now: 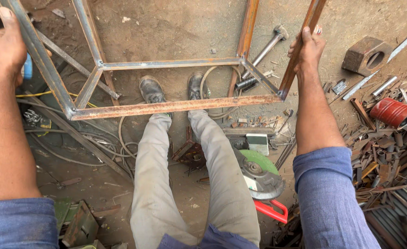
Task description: The person welds a rectangular metal frame using a handheld welding torch, creating bright sparks. They measure the frame with a tape measure, adjust metal bars, and consult a notebook with handwritten notes and diagrams before continuing to weld and assemble the structure.
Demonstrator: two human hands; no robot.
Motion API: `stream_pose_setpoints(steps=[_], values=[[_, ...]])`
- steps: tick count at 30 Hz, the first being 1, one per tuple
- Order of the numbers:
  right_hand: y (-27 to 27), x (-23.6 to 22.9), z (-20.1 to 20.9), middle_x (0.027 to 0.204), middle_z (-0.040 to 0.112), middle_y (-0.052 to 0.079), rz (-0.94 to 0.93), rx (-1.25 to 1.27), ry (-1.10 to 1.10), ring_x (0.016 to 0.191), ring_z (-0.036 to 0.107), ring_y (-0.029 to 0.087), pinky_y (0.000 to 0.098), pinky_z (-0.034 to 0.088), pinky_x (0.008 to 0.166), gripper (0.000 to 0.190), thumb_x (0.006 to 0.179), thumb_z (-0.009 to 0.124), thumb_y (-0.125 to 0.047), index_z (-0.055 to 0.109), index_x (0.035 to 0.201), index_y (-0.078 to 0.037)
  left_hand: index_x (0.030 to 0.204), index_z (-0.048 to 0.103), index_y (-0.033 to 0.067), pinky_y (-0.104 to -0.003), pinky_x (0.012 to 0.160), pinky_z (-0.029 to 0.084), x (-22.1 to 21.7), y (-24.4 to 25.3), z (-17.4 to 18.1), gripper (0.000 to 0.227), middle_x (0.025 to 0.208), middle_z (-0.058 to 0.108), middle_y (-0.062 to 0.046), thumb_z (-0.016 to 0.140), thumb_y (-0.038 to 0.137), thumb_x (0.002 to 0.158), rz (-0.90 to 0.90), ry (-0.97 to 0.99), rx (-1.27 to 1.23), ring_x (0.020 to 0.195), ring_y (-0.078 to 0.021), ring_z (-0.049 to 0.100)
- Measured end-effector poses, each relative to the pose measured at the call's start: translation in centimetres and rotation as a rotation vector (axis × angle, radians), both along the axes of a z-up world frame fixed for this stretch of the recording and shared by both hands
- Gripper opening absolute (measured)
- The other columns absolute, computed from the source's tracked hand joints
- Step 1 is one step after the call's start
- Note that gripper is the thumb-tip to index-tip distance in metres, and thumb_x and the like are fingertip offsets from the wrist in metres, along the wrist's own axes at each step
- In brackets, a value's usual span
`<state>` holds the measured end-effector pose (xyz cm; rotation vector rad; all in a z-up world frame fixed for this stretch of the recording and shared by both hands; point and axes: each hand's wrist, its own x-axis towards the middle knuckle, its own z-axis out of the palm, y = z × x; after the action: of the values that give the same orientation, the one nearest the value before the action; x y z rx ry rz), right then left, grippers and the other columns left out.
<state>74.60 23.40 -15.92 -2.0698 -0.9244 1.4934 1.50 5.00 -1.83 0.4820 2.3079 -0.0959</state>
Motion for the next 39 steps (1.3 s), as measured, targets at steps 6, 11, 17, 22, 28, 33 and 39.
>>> stream_pose_setpoints(steps=[6,11,17,22,28,33,39], values=[[-1.0,1.2,-2.0,0.067,0.068,0.009,-0.045,-0.006,0.001,0.050,0.064,0.018,0.0320,0.053,0.045,0.034,0.111,0.060,-0.029,0.067,0.088,-0.005,0.113,0.070,0.0002,-0.044,0.049,0.044,-0.1,1.2,-1.5,0.089,0.085,0.066,-0.017,0.030,0.080,0.104,0.015,0.003,-0.074,0.061,-0.0274,0.059],[-0.8,1.1,-2.4,0.066,0.067,0.009,-0.049,-0.019,-0.012,0.050,0.064,0.018,0.0320,0.053,0.045,0.035,0.110,0.060,-0.031,0.066,0.088,-0.005,0.117,0.069,0.0019,-0.052,0.061,0.049,-0.6,2.3,-3.3,0.085,0.090,0.067,-0.016,0.031,0.077,0.105,0.032,0.015,-0.094,0.071,-0.0344,0.065],[-0.9,2.5,-4.1,0.067,0.065,0.008,-0.119,-0.098,-0.030,0.052,0.063,0.019,0.0332,0.054,0.047,0.029,0.109,0.061,-0.031,0.065,0.092,-0.008,0.109,0.072,-0.0047,-0.051,0.078,0.053,-3.2,0.4,-8.9,0.089,0.098,0.071,-0.022,0.037,0.077,0.104,-0.097,0.032,0.058,0.092,-0.0348,0.070],[0.1,3.1,-5.1,0.070,0.063,0.008,-0.121,-0.076,0.060,0.055,0.063,0.022,0.0368,0.056,0.050,0.026,0.114,0.062,-0.029,0.062,0.098,-0.008,0.103,0.071,-0.0120,-0.059,0.085,0.049,-6.1,-2.4,-15.2,0.083,0.098,0.066,-0.037,0.041,0.064,0.111,-0.242,0.143,0.065,0.099,-0.0514,0.066],[0.7,1.5,-4.3,0.074,0.067,0.009,-0.027,-0.064,0.026,0.058,0.067,0.021,0.0367,0.058,0.053,0.030,0.118,0.057,-0.027,0.065,0.099,-0.005,0.102,0.070,-0.0004,-0.048,0.082,0.055,-2.0,-0.2,-9.3,0.083,0.091,0.074,-0.020,0.039,0.077,0.098,0.030,0.059,0.002,0.092,-0.0352,0.074],[0.9,1.4,-4.2,0.074,0.067,0.009,-0.005,-0.073,0.046,0.059,0.068,0.020,0.0359,0.058,0.053,0.030,0.119,0.054,-0.025,0.065,0.099,-0.004,0.100,0.076,0.0055,-0.044,0.085,0.055,-1.1,1.0,-7.0,0.081,0.088,0.077,-0.017,0.034,0.075,0.099,0.069,-0.033,-0.043,0.090,-0.0295,0.077],[0.2,1.8,-5.1,0.069,0.055,0.007,-0.070,-0.049,0.105,0.053,0.057,0.020,0.0363,0.048,0.048,0.030,0.120,0.058,-0.028,0.060,0.100,-0.006,0.106,0.075,-0.0031,-0.055,0.085,0.050,-3.1,-1.2,-11.8,0.090,0.096,0.068,-0.032,0.032,0.076,0.109,-0.172,0.118,0.017,0.098,-0.0472,0.067]])
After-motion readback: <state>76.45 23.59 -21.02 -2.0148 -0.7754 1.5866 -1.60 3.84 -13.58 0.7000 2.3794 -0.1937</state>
